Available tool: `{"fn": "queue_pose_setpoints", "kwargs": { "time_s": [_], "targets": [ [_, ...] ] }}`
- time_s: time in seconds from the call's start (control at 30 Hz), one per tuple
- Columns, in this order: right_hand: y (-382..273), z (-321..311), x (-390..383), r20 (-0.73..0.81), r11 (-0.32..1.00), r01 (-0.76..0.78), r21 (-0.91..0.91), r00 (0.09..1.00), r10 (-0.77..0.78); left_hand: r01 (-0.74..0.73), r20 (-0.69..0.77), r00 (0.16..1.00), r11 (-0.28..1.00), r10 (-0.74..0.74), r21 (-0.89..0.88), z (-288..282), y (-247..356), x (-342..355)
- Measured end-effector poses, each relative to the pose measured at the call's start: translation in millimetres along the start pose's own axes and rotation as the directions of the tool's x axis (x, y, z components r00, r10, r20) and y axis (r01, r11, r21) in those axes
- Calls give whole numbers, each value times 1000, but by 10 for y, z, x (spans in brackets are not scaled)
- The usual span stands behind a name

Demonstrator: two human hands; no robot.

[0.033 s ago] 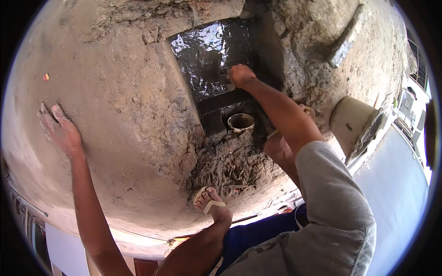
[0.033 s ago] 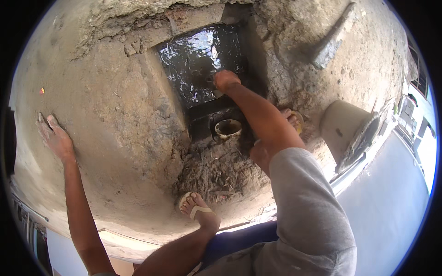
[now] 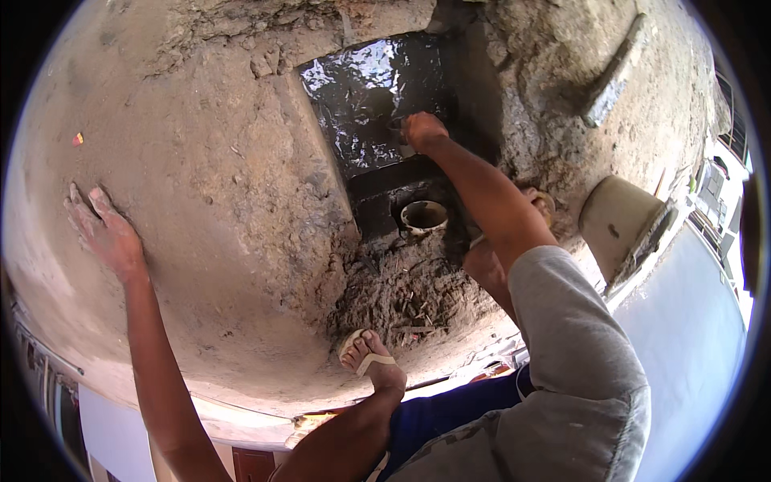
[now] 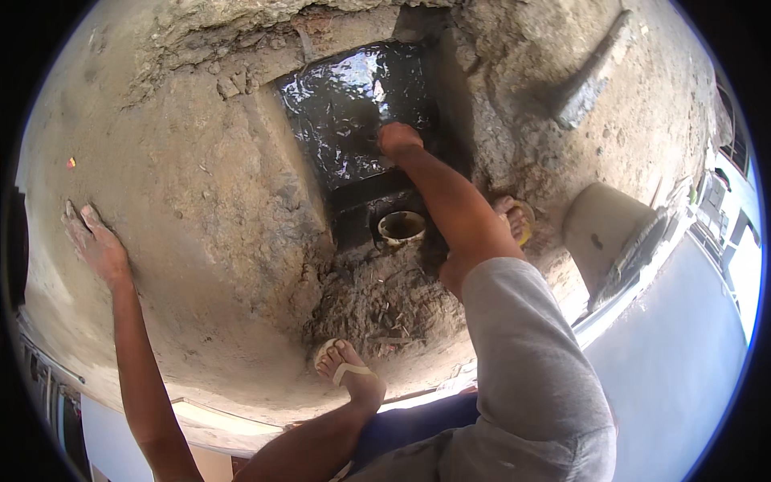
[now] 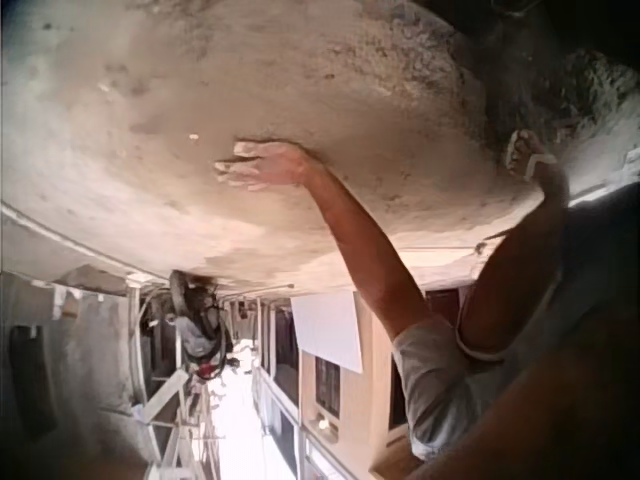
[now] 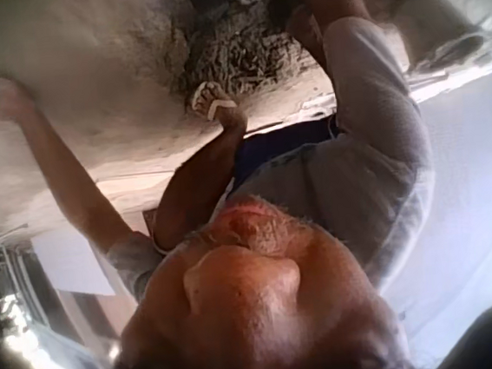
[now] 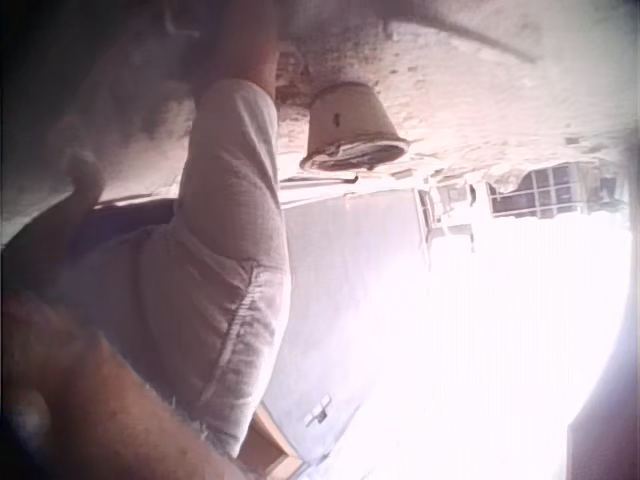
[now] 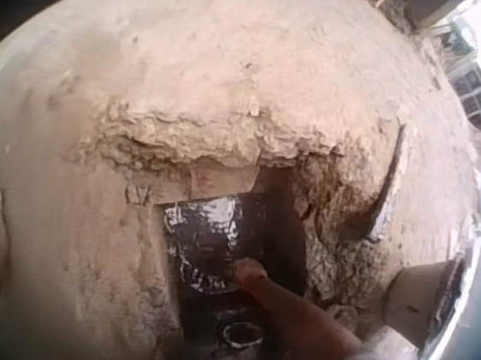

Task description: The person applies mortar to the edges of a hole in the ground by hand and using a trowel, while occasionally dipping a plastic cup into water and pouring it over the area.

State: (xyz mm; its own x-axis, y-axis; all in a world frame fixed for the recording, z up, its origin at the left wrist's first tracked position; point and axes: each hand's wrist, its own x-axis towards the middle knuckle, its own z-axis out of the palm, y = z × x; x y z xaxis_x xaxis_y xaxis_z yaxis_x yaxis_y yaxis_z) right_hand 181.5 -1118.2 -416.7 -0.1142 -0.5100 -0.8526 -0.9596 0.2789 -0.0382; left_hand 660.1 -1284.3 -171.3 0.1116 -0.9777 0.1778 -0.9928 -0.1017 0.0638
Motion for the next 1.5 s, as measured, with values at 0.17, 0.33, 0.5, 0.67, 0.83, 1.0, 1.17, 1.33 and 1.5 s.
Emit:
{"fn": "queue_pose_setpoints", "kwargs": {
  "time_s": [0.17, 0.33, 0.5, 0.67, 0.83, 1.0, 1.17, 1.33, 1.5],
  "targets": [
    [296, 300, 460, -58, 982, -179, -59, 983, 176, -48, 33, 998, 988, 53, -146, 53, 178, 5],
    [131, 310, 647, -22, 976, -217, -30, 976, 217, 26, 80, 997, 982, -12, -185, -26, 189, 24],
    [-227, 44, 819, -69, 990, -140, 10, 988, 140, -33, 87, 995, 991, 45, -132, -13, 186, 29],
    [-894, -321, 765, -276, 980, -20, 199, 958, 76, -41, 77, 996, 996, 48, -83, -43, 128, 8],
    [-996, -489, 475, -383, 994, 96, 60, 921, -66, 18, 11, 1000, 999, -17, -52, -35, 117, -11],
    [-972, -876, -738, -597, 914, 401, 59, 748, -289, 104, -32, 994, 994, -104, 23, -38, -7, -38],
    [-187, -1593, -2468, -587, 830, 554, -63, 652, -480, 71, -88, 993, 997, -73, -32, 80, 53, -43],
    [638, -2121, -4127, -542, 942, 275, 190, 830, -132, 28, -191, 982, 993, -6, 111, 271, -299, -40],
    [1689, -1875, -5084, -644, 796, 188, 575, 704, 299, 14, -251, 968, 995, 12, 101, 429, -358, 14]
  ]
}}
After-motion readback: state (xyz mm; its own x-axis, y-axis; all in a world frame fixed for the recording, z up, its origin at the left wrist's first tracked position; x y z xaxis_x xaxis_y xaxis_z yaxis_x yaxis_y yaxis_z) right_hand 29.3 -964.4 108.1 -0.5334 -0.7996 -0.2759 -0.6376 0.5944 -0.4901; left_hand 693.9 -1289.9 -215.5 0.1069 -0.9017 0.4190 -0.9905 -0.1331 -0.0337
